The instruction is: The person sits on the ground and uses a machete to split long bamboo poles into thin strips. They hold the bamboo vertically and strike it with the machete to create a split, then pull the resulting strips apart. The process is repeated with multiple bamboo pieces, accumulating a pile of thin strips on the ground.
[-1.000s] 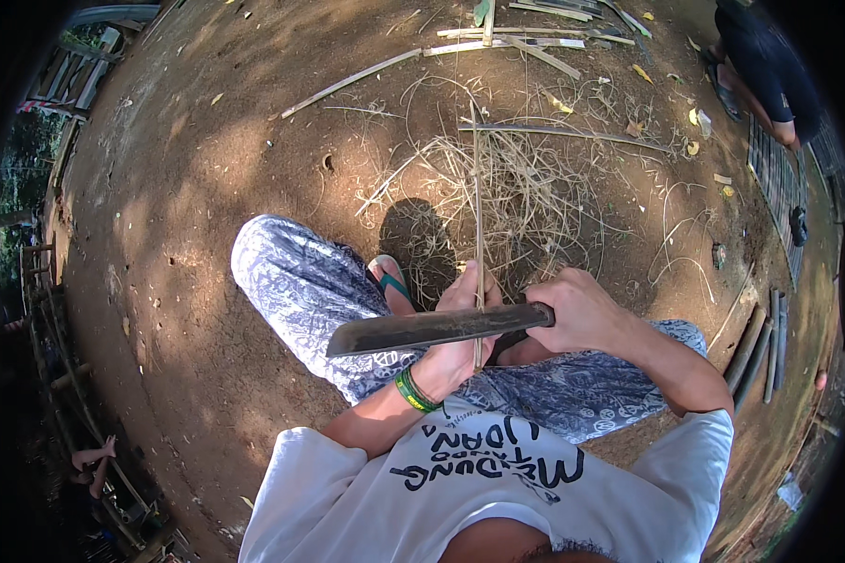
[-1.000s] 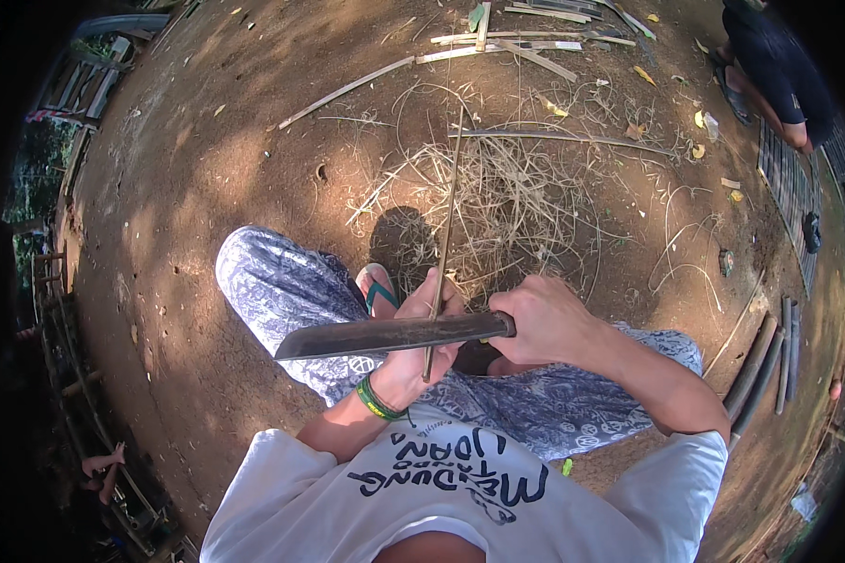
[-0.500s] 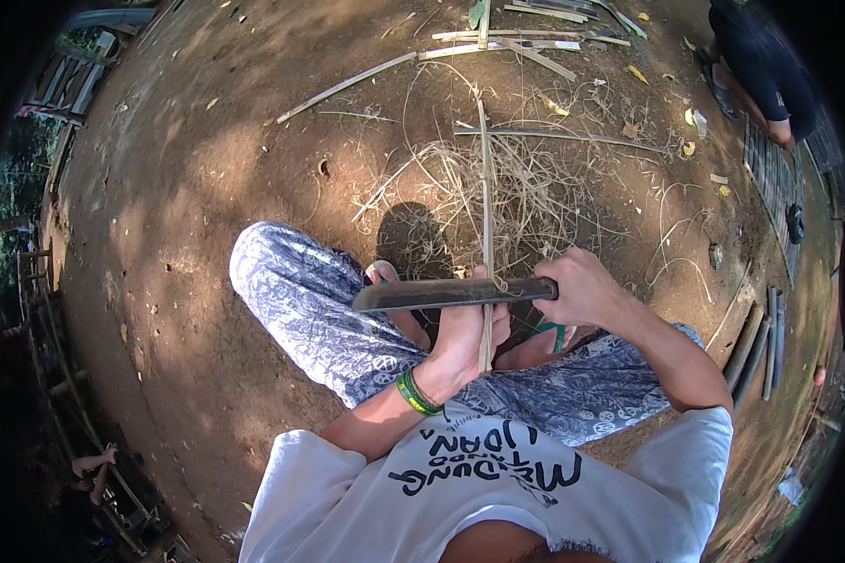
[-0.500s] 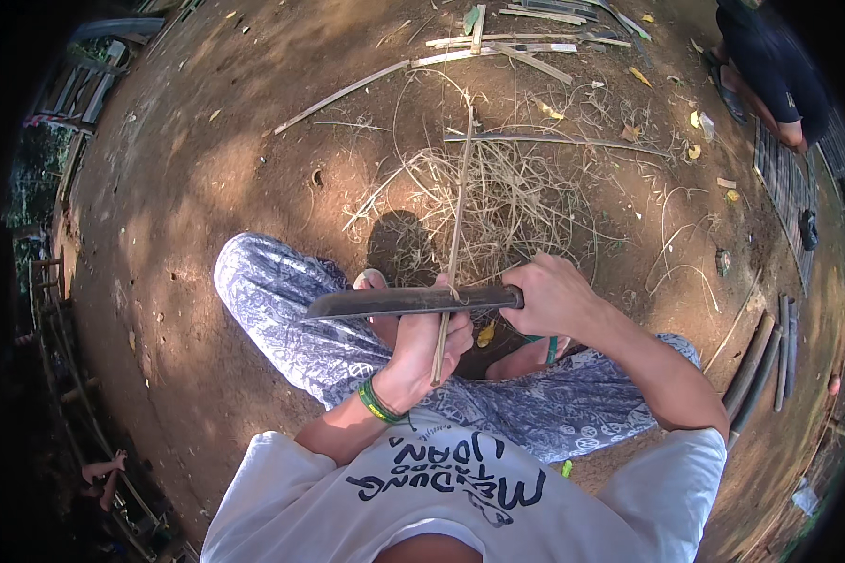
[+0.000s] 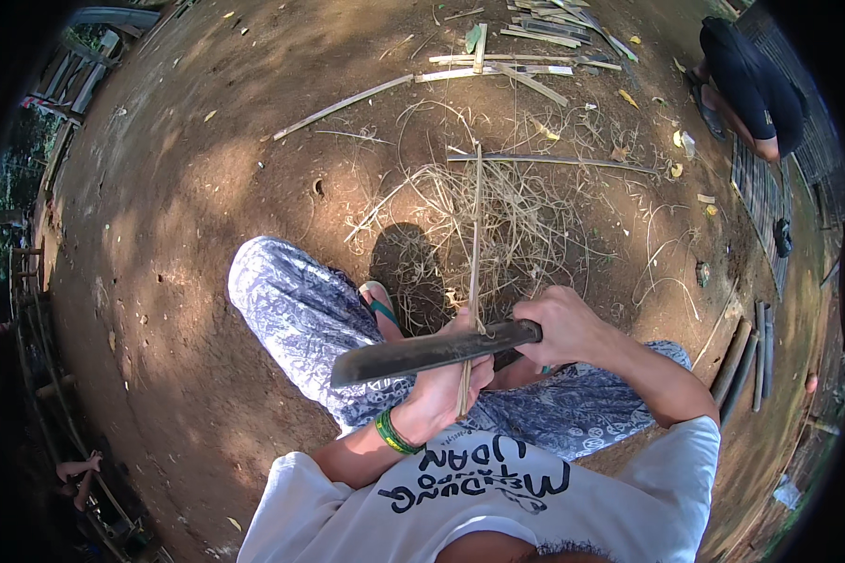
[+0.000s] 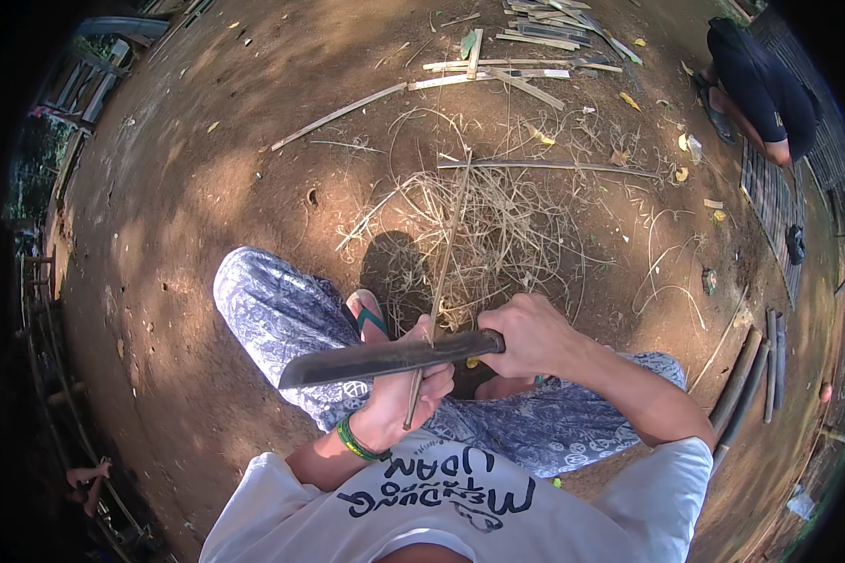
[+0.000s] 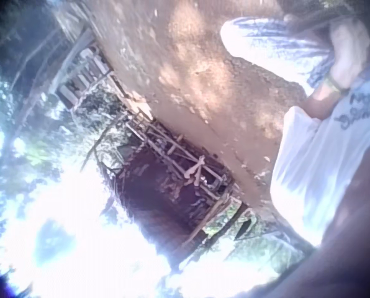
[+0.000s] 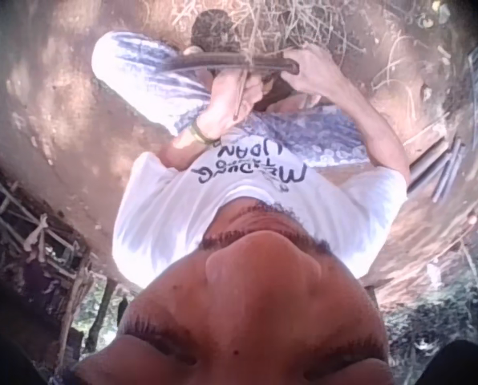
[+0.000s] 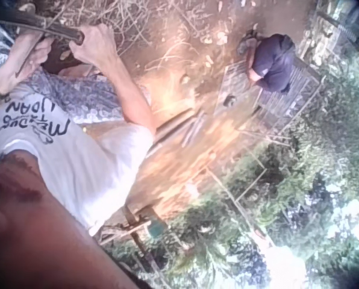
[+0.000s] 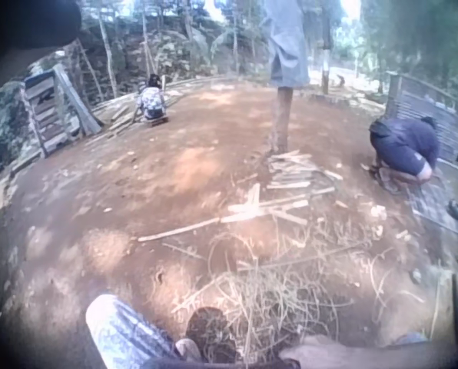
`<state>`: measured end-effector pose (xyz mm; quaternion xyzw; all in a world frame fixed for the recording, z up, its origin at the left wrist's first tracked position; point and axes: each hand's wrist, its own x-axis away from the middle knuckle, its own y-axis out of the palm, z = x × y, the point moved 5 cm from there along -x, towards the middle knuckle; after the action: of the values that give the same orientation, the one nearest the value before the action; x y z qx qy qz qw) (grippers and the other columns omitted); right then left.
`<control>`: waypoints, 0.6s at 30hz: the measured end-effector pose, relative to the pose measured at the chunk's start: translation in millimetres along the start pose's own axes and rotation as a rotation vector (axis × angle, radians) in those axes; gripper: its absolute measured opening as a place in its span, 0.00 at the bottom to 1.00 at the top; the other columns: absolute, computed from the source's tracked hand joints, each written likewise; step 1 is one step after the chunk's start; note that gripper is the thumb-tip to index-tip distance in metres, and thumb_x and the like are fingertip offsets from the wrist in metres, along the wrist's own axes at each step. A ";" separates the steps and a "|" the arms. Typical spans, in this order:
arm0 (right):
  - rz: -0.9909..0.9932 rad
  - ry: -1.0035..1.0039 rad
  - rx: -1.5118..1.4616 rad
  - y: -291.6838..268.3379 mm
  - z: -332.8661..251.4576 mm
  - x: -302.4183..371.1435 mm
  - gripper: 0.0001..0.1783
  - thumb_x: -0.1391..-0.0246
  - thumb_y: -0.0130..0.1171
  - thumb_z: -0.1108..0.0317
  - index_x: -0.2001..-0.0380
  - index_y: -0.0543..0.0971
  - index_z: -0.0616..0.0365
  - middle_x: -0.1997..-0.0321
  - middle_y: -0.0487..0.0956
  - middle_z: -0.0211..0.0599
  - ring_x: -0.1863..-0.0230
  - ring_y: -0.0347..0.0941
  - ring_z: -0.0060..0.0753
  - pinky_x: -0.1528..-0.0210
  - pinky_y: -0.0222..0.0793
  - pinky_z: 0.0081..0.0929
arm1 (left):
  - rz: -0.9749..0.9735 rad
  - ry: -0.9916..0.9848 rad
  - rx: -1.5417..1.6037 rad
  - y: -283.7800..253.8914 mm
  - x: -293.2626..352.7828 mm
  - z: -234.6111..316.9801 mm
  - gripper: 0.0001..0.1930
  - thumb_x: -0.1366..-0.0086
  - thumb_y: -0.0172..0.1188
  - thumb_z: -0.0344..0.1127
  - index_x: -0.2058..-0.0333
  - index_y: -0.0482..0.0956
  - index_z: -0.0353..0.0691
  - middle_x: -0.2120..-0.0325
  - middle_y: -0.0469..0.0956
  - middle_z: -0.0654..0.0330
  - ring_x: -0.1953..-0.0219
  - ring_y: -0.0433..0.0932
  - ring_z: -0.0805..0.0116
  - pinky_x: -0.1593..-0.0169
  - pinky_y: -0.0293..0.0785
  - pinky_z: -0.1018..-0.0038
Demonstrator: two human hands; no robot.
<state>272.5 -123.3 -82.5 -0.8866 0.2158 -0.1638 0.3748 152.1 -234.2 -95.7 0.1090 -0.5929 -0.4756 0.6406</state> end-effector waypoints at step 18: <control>-0.026 0.627 0.058 14.9 152.0 -18.8 0.18 0.57 0.60 0.59 0.78 0.81 0.67 0.75 0.80 0.59 0.68 0.80 0.59 0.59 0.75 0.46 | -0.127 -0.136 0.023 -6.4 34.4 12.6 0.19 0.22 0.40 0.48 0.74 0.60 0.48 0.82 0.56 0.69 0.86 0.52 0.78 0.82 0.51 0.80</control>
<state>321.3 -32.8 -197.0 -0.7846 0.3047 -0.4401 0.3129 132.9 -257.6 -74.2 0.1213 -0.6323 -0.5147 0.5662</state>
